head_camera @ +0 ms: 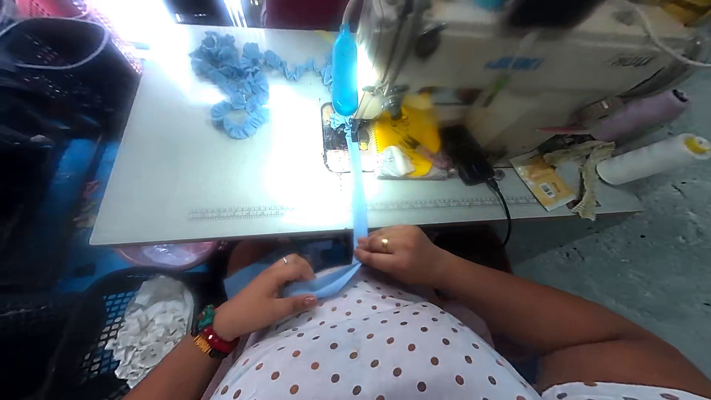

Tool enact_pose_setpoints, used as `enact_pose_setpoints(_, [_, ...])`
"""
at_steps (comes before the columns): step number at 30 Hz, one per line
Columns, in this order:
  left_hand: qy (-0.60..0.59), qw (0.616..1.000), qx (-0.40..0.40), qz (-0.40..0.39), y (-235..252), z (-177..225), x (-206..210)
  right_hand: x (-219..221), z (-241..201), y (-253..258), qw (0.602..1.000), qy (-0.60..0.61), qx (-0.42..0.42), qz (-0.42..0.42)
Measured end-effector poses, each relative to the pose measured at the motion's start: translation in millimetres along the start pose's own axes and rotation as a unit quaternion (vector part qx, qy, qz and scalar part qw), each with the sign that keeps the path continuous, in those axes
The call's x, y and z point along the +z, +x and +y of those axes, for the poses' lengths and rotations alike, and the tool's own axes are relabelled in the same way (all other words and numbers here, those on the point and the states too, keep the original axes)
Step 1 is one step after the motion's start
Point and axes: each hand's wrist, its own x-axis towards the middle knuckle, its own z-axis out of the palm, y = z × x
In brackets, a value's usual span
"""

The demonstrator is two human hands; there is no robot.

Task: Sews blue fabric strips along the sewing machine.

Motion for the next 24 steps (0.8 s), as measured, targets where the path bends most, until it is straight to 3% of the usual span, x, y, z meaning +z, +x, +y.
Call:
enact_pose_setpoints(11, [-0.078,0.986,-0.125,0.084,-1.7,-2.4,-4.6,8.0,83.4,28.4,0.996,-0.067,0.021,0.046])
enact_pose_setpoints(16, [-0.05,0.992,-0.08,0.08,-12.0,-17.0,-4.8,9.9,115.3,46.6,0.992,-0.085,0.082,0.037])
enact_pose_setpoints(21, [-0.129,0.969,-0.062,0.202,-27.9,2.3,-9.5,15.4,127.5,60.8,0.976,-0.112,0.184,0.022])
enact_pose_setpoints(22, [-0.098,0.965,-0.069,0.231,-32.0,11.1,-10.5,16.5,126.7,63.3,0.973,-0.121,0.198,0.021])
enact_pose_setpoints(24, [0.071,0.958,-0.103,0.256,-44.4,26.4,-12.0,16.9,124.2,65.4,0.97,-0.134,0.204,0.008])
